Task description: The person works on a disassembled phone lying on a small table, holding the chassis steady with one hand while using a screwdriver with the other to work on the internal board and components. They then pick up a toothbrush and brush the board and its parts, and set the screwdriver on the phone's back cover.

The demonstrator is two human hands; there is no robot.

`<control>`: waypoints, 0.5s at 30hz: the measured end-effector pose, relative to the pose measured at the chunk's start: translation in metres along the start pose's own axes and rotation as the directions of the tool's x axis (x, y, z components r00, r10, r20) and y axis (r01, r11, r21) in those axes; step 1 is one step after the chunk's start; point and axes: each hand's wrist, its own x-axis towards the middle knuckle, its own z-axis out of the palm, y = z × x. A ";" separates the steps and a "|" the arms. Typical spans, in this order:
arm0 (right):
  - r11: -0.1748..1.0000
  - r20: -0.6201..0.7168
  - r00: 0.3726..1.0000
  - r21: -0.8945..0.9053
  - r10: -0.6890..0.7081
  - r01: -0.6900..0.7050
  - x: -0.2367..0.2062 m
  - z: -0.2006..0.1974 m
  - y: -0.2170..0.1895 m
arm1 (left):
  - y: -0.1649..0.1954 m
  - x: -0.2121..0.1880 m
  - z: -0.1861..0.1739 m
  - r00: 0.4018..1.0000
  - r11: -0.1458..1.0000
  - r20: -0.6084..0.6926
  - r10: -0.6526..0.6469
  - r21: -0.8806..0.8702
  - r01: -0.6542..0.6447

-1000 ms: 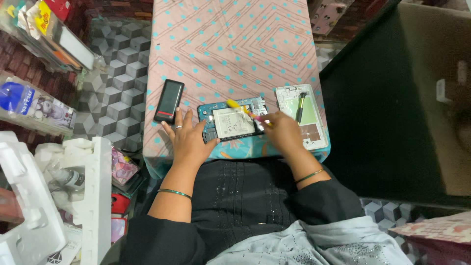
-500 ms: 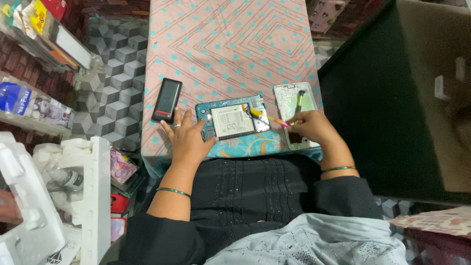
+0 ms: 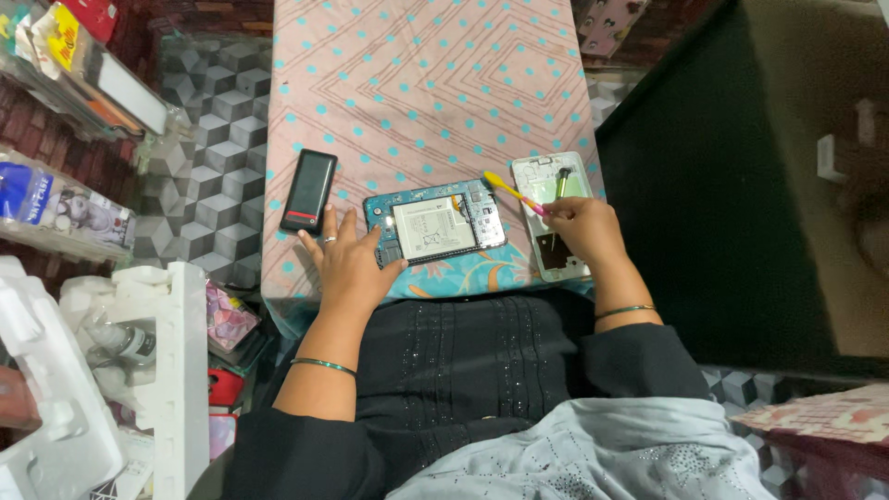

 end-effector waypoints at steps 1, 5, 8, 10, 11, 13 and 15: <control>1.000 0.028 1.000 0.016 0.006 -0.006 0.001 -0.004 0.006 | 0.000 0.000 0.000 1.000 1.000 0.001 -0.002 0.002 0.002; 0.990 0.279 0.951 0.004 0.132 -0.138 0.003 -0.028 0.033 | 0.000 -0.001 0.001 1.000 1.000 -0.007 0.000 -0.007 0.000; 0.980 0.400 0.900 0.024 0.172 -0.198 0.004 -0.037 0.040 | -0.001 0.000 0.002 1.000 1.000 -0.007 0.005 -0.007 -0.005; 0.972 0.366 0.908 0.037 0.204 -0.233 0.000 -0.037 0.038 | -0.001 0.000 0.003 1.000 1.000 -0.004 0.003 -0.005 -0.003; 0.980 0.319 0.930 0.014 0.182 -0.196 -0.002 -0.032 0.035 | -0.001 0.000 0.003 1.000 1.000 -0.005 0.003 -0.005 -0.003; 0.992 0.227 0.965 -0.036 0.129 -0.124 -0.005 -0.019 0.026 | -0.001 0.000 0.003 1.000 1.000 -0.009 0.001 -0.010 -0.001; 0.990 0.302 0.947 0.059 0.108 -0.131 -0.004 -0.018 0.023 | -0.001 -0.001 0.003 1.000 1.000 -0.012 -0.005 -0.020 0.004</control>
